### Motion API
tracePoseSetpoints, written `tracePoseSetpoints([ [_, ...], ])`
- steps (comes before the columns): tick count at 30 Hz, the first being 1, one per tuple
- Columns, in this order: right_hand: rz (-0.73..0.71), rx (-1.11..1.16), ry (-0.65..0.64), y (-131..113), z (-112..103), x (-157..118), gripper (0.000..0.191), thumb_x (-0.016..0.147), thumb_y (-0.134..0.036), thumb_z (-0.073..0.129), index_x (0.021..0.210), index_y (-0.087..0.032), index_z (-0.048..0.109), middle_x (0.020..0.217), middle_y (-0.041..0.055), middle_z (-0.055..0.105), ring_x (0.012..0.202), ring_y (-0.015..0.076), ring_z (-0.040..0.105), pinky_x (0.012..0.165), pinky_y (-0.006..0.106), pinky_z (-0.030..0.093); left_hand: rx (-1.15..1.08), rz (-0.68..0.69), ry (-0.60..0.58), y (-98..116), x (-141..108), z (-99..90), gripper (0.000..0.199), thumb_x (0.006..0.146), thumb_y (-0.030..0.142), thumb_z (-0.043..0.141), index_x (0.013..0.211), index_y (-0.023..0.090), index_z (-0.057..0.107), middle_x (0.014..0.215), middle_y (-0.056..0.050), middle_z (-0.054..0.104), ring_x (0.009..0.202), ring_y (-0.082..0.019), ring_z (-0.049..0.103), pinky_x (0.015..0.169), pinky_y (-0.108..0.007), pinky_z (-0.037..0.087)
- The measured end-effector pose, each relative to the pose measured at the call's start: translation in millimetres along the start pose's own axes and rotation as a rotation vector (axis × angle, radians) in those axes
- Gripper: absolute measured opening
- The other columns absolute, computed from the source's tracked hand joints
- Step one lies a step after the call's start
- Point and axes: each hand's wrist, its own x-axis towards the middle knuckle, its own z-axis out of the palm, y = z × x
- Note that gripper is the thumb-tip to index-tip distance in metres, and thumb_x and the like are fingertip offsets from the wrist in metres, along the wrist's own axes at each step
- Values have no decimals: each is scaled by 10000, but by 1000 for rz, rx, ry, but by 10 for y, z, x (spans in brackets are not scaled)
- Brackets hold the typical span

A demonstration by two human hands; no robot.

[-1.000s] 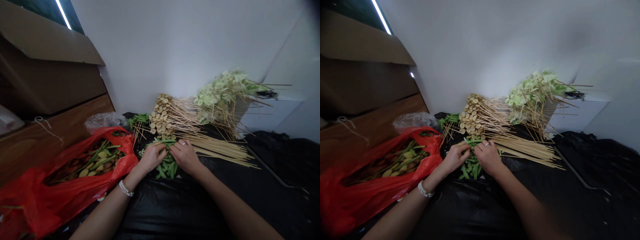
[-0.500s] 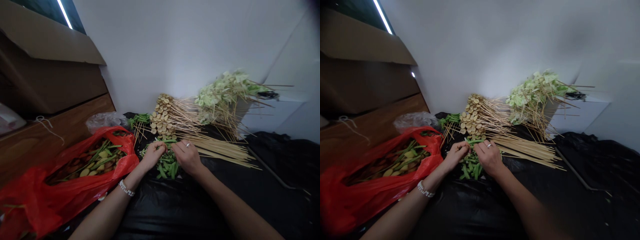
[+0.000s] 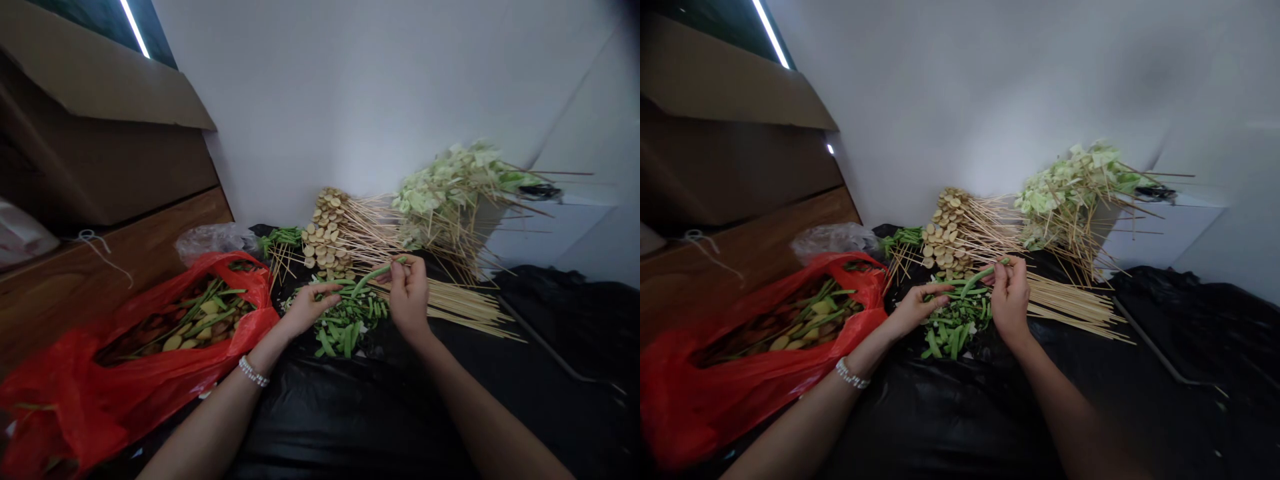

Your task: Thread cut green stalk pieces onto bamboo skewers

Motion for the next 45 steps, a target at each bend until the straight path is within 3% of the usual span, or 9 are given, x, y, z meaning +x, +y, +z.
tracePoseSetpoints([
  [3,76,88,1,14,12,21,183,909,-417,488,942,-243,443,768,12,686,596,162,642,589,320,536,-12,-9,-94,3,-22,41,361,759,366,676,1047,152,714,1066,-91,710,968,-232,623,891,-328,435],
  [11,123,135,-61,67,43,-14,170,914,-387,480,996,-242,446,789,16,668,684,179,658,618,336,542,-33,-30,-166,65,-60,59,366,863,444,533,891,127,713,702,-28,650,622,-129,524,607,-229,389],
  [15,-244,-341,43,26,-33,16,308,916,-294,484,1212,-214,457,1201,126,588,1122,250,545,897,449,458,54,41,-111,57,-44,42,347,882,418,511,856,130,704,700,-24,633,642,-132,520,622,-230,381],
  [18,-579,-744,-174,-15,-37,-28,297,911,-215,496,1204,-210,540,1276,109,559,1244,282,419,1029,492,304,215,128,-60,58,-47,47,313,890,381,507,812,143,694,732,-30,643,707,-154,545,670,-245,389],
  [21,-771,-912,-556,7,33,-136,254,913,-164,490,1148,-192,584,1108,80,647,1152,248,475,1033,467,268,360,204,-41,84,-70,63,285,907,326,483,783,149,669,746,-33,635,725,-159,545,682,-254,388],
  [24,-802,-1033,-680,59,97,-214,184,911,-166,501,1052,-159,620,910,69,658,998,232,516,990,457,284,456,257,-40,108,-94,79,270,924,277,446,812,151,656,764,-42,624,739,-160,548,693,-258,394],
  [32,-856,-1130,-687,22,92,-212,110,894,-158,524,854,-145,625,793,54,602,873,219,474,915,422,298,566,286,-73,72,-96,77,229,921,210,418,880,156,637,816,-52,619,785,-168,569,734,-273,415],
  [38,-861,-1091,-664,29,109,-271,109,878,-146,535,802,-148,613,750,63,583,815,225,455,706,365,312,548,257,-84,74,-116,113,164,883,180,420,784,169,551,746,-27,564,715,-161,517,684,-275,387],
  [45,-877,-1008,-539,-50,141,-339,247,924,-119,426,778,-160,620,687,59,538,740,210,450,647,346,331,24,30,-120,133,-104,150,229,848,264,398,627,210,373,558,41,344,513,-117,323,498,-252,262],
])
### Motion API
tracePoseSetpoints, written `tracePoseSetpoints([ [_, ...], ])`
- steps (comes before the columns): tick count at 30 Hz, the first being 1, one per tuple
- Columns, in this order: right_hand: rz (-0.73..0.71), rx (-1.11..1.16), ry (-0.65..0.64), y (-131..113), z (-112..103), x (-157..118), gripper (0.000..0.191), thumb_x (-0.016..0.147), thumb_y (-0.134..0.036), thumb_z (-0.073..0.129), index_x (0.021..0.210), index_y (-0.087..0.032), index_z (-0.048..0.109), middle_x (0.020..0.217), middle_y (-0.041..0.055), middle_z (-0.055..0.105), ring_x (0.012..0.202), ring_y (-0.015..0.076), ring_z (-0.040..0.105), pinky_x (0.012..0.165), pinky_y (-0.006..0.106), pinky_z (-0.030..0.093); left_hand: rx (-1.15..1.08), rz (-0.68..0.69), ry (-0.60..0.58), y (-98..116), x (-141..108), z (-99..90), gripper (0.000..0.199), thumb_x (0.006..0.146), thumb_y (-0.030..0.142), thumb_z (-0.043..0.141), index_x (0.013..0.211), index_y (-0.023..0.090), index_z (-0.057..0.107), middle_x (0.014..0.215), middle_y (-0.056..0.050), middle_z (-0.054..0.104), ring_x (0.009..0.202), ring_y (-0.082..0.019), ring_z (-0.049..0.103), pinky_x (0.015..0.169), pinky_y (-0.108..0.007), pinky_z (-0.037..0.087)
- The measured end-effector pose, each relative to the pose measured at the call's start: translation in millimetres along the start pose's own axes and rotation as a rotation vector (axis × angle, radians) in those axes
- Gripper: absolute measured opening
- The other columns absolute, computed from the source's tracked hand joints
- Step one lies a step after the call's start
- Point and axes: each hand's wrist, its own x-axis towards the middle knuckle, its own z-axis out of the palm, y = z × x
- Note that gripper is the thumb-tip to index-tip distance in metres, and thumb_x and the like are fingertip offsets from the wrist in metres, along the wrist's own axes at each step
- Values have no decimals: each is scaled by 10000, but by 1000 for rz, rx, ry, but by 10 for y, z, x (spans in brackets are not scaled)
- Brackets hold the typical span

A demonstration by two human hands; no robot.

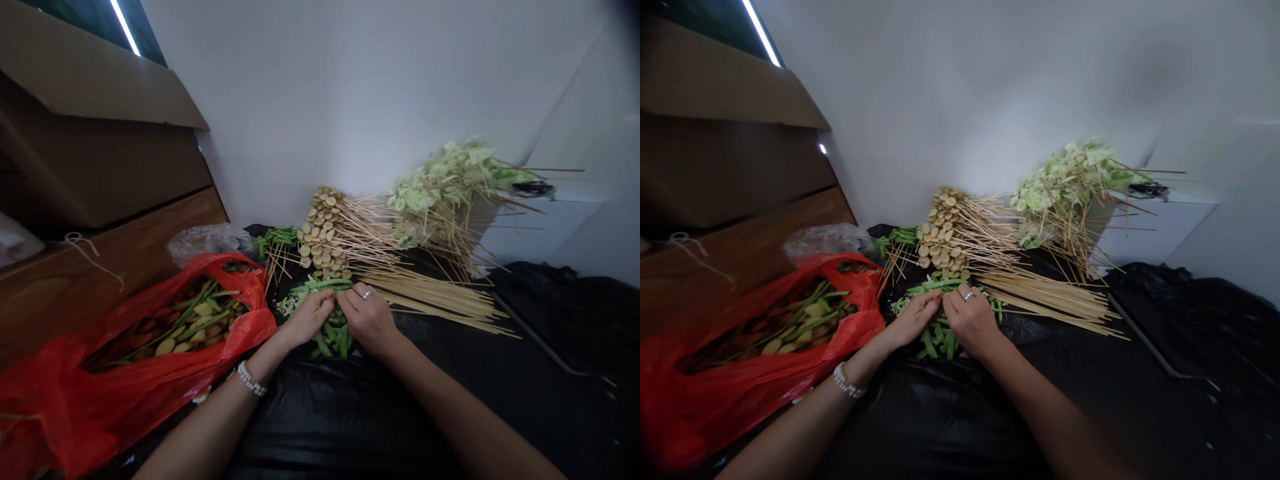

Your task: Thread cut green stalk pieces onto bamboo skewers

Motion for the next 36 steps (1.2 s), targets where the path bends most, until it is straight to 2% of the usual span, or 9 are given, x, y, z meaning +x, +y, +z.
tracePoseSetpoints([
  [5,9,65,69,-36,-6,-2,243,942,-148,407,937,-165,649,730,60,599,752,201,491,670,340,392,-490,-176,-92,59,-19,53,246,827,339,434,623,206,403,526,57,316,406,-74,233,404,-236,152],
  [9,123,248,169,84,-27,-1,243,923,-133,425,1019,-178,643,841,70,667,833,200,557,772,341,453,-476,-177,-78,32,6,20,260,846,374,444,665,188,451,545,61,345,389,-57,246,380,-215,140],
  [11,259,369,283,183,-60,8,227,918,-155,444,1034,-194,635,896,68,680,867,204,587,820,367,464,-390,-201,-44,-27,36,-29,290,853,411,432,671,188,462,508,71,336,372,-60,253,376,-208,143],
  [14,631,668,431,309,-102,43,185,922,-264,468,1020,-216,618,919,57,687,866,202,626,796,383,498,-178,-223,32,-130,79,-106,312,831,417,469,665,164,546,458,71,344,386,-70,279,400,-207,184],
  [17,924,1104,429,364,-94,86,221,887,-392,512,977,-208,594,817,38,695,700,179,643,628,330,525,34,-164,110,-182,97,-152,309,747,407,626,859,126,690,564,33,502,504,-87,396,491,-210,283],
  [20,1044,1380,341,349,-42,108,282,811,-449,598,930,-193,589,755,23,694,602,151,620,553,287,511,7,-174,168,-176,88,-164,484,689,455,703,1055,138,690,607,25,550,549,-102,432,538,-220,309],
  [25,1081,1516,230,249,21,111,319,746,-473,658,878,-189,595,755,31,700,621,156,630,538,277,522,-311,-343,14,-120,40,-161,466,726,568,648,824,118,719,436,75,318,391,-50,226,422,-219,136],
  [28,1066,1527,188,189,31,113,311,735,-482,665,855,-203,597,756,33,702,651,174,642,534,287,528,-430,-353,-23,-84,17,-142,457,712,567,667,828,127,707,473,75,321,384,-35,192,409,-226,76],
  [36,1020,1474,130,147,72,94,321,746,-497,650,854,-198,602,771,27,687,640,158,613,544,279,518,-319,-348,-92,-6,-9,-81,361,690,489,720,781,140,703,422,73,323,376,-44,199,398,-237,76],
])
